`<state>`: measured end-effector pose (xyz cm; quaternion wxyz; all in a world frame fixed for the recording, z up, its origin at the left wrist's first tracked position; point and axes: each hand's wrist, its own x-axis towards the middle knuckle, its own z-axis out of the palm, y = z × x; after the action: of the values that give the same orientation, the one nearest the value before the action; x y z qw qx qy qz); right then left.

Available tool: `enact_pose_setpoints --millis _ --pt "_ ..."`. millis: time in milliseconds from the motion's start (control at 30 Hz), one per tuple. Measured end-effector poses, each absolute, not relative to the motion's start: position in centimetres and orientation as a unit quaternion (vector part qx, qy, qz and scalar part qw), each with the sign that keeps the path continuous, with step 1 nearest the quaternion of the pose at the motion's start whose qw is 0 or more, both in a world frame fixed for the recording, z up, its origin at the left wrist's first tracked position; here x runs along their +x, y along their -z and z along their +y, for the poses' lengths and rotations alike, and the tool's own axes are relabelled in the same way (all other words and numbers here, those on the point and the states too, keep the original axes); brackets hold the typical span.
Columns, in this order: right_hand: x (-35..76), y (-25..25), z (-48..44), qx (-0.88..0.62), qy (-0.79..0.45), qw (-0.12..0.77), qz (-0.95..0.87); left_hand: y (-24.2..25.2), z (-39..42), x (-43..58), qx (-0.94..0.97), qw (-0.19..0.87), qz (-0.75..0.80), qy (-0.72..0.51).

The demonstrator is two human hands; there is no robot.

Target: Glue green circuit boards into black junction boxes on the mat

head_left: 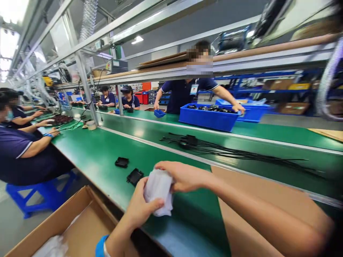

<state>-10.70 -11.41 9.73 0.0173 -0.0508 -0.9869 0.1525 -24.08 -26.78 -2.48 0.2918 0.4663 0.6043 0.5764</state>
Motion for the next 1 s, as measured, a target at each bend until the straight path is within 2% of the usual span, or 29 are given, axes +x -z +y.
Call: enact_pose_setpoints --millis 100,233,467,733,833,1000 --pt "-4.0 -7.4 -6.8 -0.189 -0.169 0.097 -0.962 3.0 -21.3 -21.3 0.488 0.253 0.632 -0.546" --pt "0.8 -5.3 -2.9 -0.241 -0.163 0.139 -0.947 2.4 -17.4 -20.4 0.505 0.197 0.661 -0.518" --pt "3.2 -9.1 0.3 -0.248 -0.195 0.275 -0.908 -4.0 -13.5 -18.2 0.550 0.088 0.644 -0.525" --pt "-1.6 -11.7 2.1 -0.273 -0.244 0.440 -0.820 -8.6 -9.2 -17.6 0.560 0.011 0.566 -0.605" --pt "-4.1 -12.3 1.8 -0.213 -0.286 0.450 -0.819 -10.7 -8.5 -17.8 0.578 -0.002 0.520 -0.629" --pt "-7.1 -14.2 1.2 -0.065 -0.341 0.366 -0.864 -13.2 -8.4 -19.3 0.590 -0.003 0.486 -0.645"
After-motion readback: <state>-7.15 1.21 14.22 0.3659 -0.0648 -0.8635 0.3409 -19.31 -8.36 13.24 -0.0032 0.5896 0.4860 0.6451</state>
